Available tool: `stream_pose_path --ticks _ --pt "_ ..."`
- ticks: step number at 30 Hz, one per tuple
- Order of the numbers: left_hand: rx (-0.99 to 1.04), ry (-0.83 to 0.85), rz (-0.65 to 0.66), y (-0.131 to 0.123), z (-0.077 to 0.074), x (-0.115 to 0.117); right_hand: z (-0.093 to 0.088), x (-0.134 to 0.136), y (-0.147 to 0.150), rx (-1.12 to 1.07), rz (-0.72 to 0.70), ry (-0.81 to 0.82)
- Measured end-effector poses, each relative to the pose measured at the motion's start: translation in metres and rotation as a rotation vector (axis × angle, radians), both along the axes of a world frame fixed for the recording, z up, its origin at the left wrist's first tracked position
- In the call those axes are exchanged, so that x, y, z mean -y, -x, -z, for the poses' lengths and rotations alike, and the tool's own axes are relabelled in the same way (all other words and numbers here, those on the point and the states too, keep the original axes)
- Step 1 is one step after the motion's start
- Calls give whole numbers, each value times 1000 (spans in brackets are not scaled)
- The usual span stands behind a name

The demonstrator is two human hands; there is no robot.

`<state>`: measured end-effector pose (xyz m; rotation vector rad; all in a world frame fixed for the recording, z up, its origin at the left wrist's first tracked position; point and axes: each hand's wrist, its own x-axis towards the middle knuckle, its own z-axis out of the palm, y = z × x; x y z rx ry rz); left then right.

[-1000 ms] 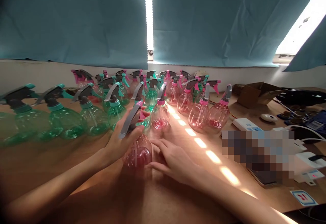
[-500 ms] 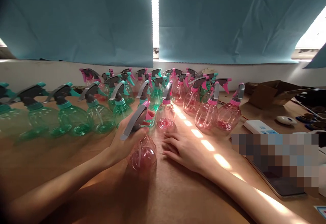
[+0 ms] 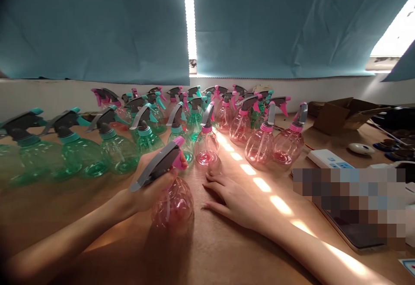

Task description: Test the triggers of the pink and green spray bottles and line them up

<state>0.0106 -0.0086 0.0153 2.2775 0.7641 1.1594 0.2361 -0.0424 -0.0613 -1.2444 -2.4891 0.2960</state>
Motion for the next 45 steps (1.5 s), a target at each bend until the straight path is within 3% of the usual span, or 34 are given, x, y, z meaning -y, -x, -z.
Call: stream_pose_path --ticks 18,29,45 --pt "111 108 14 -1 20 -4 3 -1 -3 -33 3 52" --pt "120 59 49 -2 20 -7 3 -1 -3 -38 5 56" --pt "90 125 21 -2 14 -3 3 -1 -3 -31 -1 45"
